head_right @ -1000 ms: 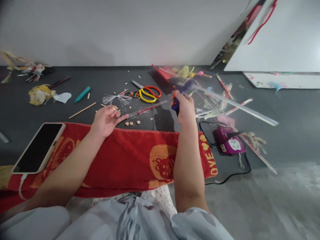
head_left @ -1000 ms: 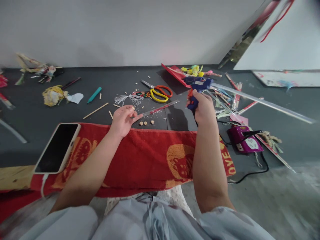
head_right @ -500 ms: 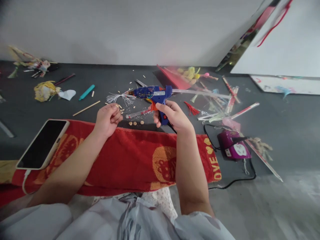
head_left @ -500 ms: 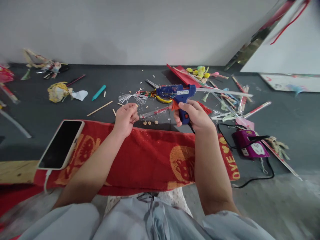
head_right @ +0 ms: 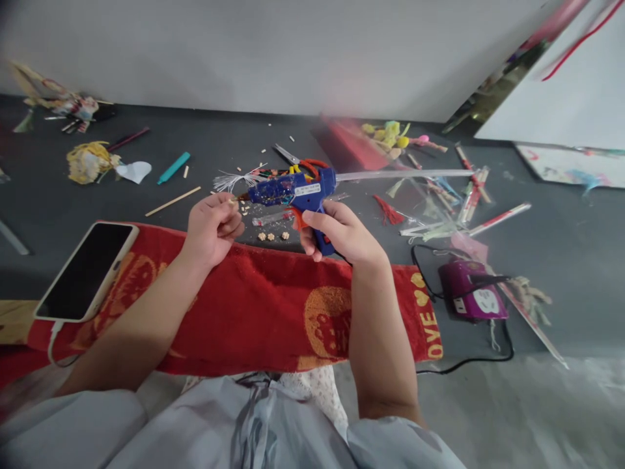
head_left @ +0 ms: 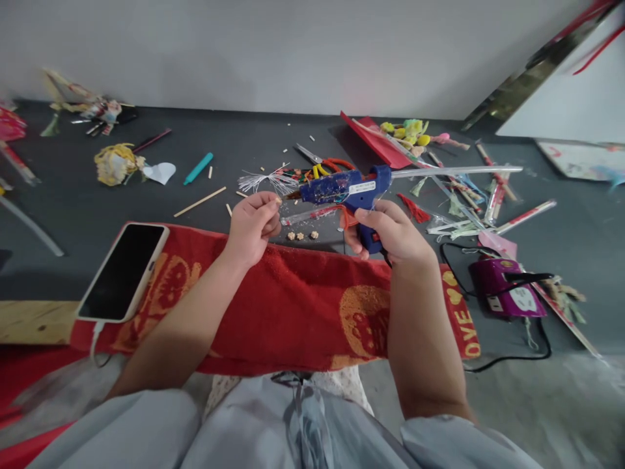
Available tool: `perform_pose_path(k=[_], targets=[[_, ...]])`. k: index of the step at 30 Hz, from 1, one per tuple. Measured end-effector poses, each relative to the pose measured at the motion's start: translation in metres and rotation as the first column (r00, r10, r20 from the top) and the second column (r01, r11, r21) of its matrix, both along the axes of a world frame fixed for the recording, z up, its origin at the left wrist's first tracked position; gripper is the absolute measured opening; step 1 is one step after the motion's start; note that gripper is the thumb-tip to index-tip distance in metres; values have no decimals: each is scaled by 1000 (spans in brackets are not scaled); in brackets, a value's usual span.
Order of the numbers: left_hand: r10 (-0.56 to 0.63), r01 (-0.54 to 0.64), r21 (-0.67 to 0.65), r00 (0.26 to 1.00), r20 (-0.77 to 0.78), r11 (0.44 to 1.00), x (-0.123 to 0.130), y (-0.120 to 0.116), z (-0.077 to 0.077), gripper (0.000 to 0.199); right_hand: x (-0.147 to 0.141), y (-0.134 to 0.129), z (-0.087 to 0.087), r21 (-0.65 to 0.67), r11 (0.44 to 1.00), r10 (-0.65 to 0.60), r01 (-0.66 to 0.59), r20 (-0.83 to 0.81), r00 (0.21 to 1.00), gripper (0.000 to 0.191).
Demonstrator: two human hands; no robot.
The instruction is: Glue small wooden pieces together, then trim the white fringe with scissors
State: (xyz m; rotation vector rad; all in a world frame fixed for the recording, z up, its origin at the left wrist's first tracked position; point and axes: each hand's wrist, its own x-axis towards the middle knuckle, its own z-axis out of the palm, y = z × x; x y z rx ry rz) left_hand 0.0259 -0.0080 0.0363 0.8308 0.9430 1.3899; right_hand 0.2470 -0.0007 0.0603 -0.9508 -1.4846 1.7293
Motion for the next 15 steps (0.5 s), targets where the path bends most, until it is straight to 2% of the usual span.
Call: perform_pose_path(k=[15], targets=[[-10, 10, 6, 1000, 19, 1000, 1, -2, 0, 13, -1, -2, 1, 6, 1000, -26, 26, 37, 999, 25]])
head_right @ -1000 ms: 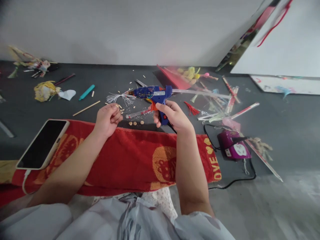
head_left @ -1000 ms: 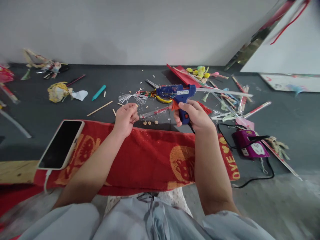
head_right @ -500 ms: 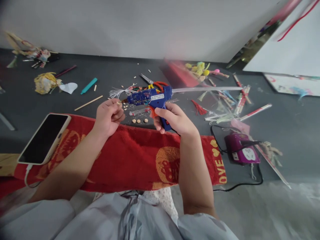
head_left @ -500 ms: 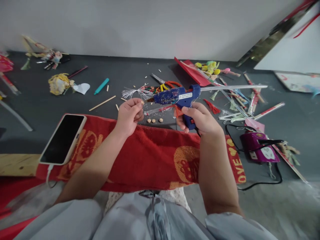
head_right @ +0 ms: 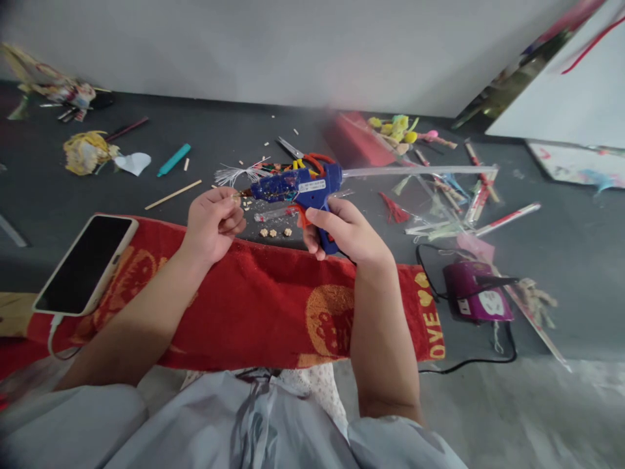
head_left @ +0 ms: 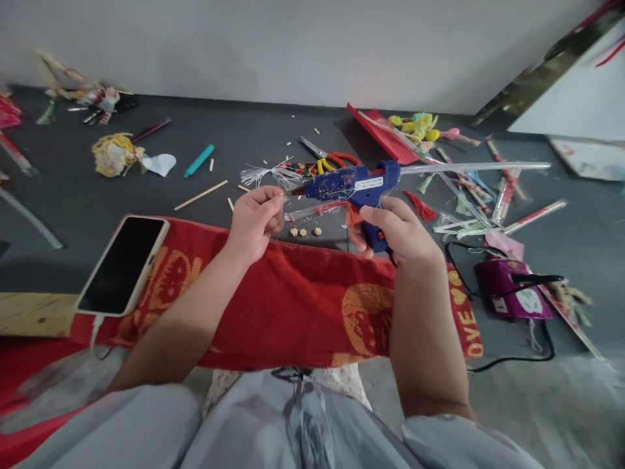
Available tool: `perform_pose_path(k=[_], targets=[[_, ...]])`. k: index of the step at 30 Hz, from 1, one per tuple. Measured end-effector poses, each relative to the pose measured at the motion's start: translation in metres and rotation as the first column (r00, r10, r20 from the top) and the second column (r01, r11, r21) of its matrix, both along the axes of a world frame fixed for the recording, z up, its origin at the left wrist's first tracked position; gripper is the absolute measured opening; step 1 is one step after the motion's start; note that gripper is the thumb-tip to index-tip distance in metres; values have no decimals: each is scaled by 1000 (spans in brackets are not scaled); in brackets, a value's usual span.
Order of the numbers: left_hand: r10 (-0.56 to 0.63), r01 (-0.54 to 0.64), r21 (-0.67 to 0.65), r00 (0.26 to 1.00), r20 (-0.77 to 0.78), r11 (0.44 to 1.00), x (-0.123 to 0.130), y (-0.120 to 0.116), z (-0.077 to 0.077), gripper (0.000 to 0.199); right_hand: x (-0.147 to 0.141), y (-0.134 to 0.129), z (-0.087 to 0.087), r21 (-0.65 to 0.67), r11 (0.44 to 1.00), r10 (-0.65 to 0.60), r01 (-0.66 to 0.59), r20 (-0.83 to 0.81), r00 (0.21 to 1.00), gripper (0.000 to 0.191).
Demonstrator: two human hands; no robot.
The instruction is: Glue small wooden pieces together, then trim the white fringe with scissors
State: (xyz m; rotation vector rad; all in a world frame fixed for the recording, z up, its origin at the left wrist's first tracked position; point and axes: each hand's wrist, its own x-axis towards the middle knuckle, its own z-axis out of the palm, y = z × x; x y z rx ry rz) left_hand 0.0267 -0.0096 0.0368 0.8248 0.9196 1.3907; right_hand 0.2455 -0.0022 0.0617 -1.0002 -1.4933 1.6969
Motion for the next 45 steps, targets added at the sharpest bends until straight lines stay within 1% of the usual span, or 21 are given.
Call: perform_pose_path(k=[7, 12, 17, 24, 31, 36, 45], targets=[[4, -4, 1, 1000, 6, 1000, 0, 0, -1, 12, -2, 0, 1, 3, 1000, -9, 9, 8, 1000, 23], [15, -16, -45, 1000, -27, 999, 0, 0, 2, 14, -3, -1, 2, -9, 1000, -3, 3, 14, 1000, 25], [14, -14, -31, 1000, -22, 999, 0, 0, 1, 11, -3, -1, 4, -15, 1000, -4, 5, 27, 1000, 26], [22, -25, -69, 999, -35, 997, 0, -1, 2, 17, -3, -1, 3, -9, 1000, -5, 6, 26, 1000, 29], [15, -15, -31, 1000, -4, 999, 0, -1, 2, 14, -2, -1, 2, 11, 1000, -18, 18, 16, 1000, 24], [24, -26, -56, 999, -34, 998, 1, -1, 3, 15, 0, 0, 1, 34, 999, -14, 14, 0, 1000, 22], [19, -20, -47, 999, -27, 999, 0, -1, 3, 16, 2, 0, 1, 1, 1000, 9, -9, 11, 1000, 23]])
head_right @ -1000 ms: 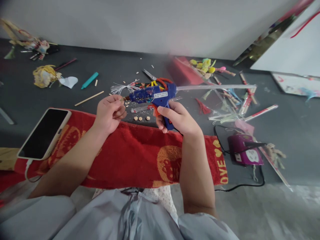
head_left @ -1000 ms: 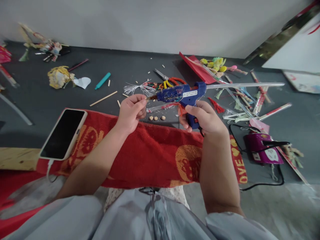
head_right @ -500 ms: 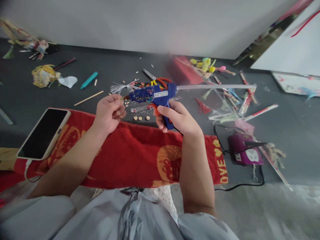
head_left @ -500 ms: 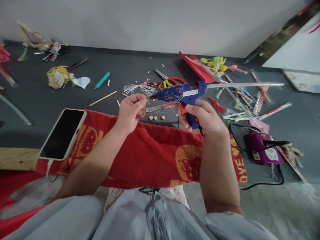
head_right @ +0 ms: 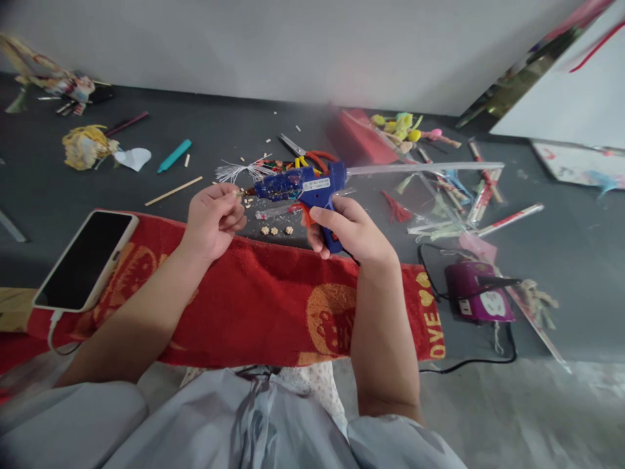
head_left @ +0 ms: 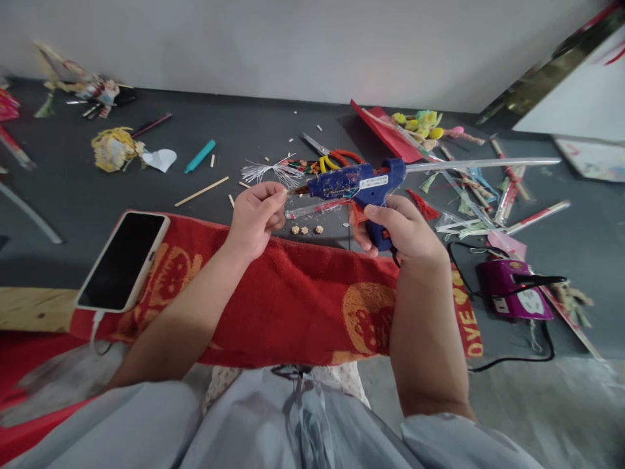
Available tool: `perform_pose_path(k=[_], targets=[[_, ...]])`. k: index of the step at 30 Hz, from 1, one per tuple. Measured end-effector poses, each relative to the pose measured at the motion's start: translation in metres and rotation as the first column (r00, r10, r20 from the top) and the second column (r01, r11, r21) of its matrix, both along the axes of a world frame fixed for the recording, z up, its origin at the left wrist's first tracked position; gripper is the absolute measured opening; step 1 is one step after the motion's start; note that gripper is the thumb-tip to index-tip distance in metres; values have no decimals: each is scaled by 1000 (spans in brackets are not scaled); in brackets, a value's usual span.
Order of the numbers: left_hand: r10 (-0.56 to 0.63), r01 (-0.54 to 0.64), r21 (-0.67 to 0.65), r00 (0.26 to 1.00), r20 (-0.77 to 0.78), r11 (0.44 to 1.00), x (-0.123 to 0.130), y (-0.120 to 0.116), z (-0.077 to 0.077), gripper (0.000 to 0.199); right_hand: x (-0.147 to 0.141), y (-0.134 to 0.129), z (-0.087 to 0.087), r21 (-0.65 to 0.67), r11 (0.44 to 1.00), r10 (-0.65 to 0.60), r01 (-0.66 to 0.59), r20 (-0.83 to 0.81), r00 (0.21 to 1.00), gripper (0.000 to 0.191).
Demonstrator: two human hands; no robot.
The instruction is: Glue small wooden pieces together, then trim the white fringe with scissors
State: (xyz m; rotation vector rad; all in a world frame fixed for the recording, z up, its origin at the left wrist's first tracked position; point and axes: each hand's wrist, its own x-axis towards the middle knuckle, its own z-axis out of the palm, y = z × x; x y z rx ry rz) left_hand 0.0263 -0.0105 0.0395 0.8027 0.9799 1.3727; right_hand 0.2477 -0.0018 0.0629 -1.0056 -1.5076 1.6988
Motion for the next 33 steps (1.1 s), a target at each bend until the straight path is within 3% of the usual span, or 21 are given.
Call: perform_pose_path(k=[6, 33], targets=[[22, -23, -29, 999, -39, 999, 1, 1, 1, 16, 0, 0, -2, 6, 1000, -30, 30, -1, 1000, 31], [8, -8, -10, 999, -36, 1000, 0, 0, -1, 13, 3, 0, -1, 4, 1000, -7, 7, 37, 999, 29]])
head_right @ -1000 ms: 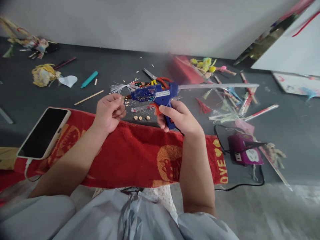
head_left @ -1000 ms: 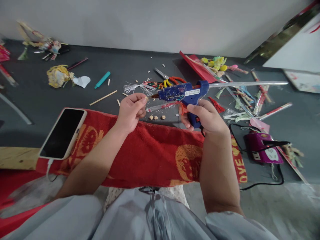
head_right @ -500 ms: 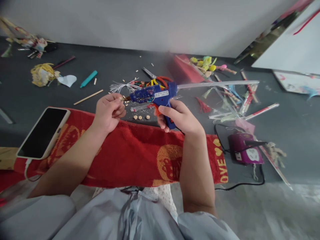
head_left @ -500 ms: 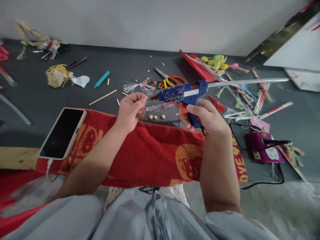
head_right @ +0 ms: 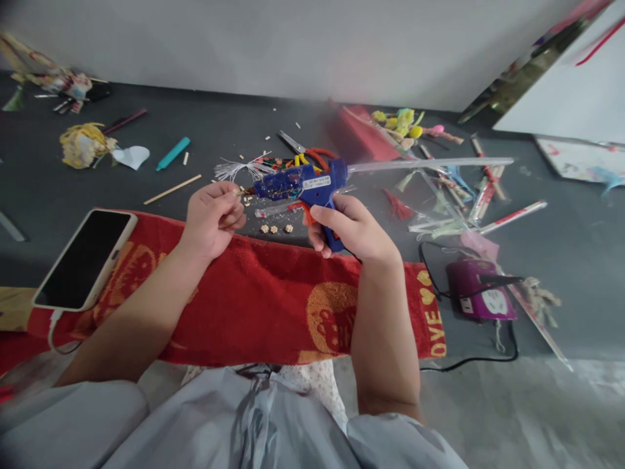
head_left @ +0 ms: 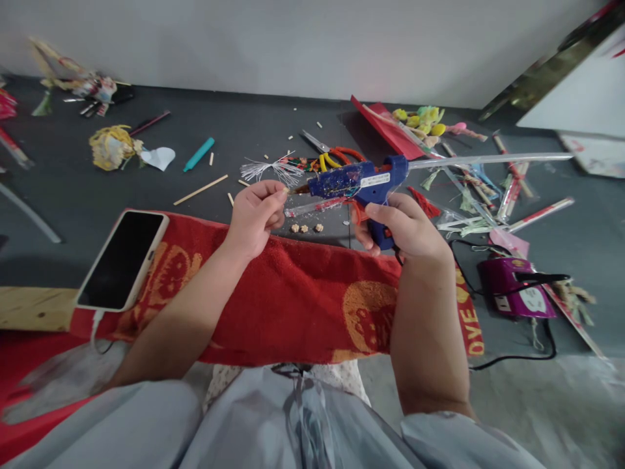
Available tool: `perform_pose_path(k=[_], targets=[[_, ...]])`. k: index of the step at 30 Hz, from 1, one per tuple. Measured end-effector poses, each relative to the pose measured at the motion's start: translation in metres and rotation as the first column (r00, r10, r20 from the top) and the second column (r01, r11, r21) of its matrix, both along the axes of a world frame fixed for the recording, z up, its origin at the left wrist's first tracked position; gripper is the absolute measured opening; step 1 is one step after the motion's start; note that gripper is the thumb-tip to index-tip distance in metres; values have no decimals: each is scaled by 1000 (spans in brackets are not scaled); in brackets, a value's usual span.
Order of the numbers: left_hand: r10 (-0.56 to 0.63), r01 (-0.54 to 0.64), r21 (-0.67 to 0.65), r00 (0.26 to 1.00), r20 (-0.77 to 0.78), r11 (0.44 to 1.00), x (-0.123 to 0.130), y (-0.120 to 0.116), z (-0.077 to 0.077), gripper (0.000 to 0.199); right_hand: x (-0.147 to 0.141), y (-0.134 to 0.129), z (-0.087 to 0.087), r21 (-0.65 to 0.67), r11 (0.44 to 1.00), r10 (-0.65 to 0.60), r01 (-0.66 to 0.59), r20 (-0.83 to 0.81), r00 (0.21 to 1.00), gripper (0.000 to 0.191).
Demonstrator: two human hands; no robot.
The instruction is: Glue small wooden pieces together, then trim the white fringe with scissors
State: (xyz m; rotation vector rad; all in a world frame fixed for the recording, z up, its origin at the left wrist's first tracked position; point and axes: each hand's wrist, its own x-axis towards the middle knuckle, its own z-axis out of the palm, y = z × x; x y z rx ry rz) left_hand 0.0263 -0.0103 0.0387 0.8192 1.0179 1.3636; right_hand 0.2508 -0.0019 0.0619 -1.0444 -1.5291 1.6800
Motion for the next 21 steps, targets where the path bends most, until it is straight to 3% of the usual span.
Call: perform_pose_path(k=[21], targets=[[-35, 35, 50, 999, 2, 998, 0, 1, -3, 8, 0, 0, -1, 38, 999, -25, 25, -7, 1000, 29]])
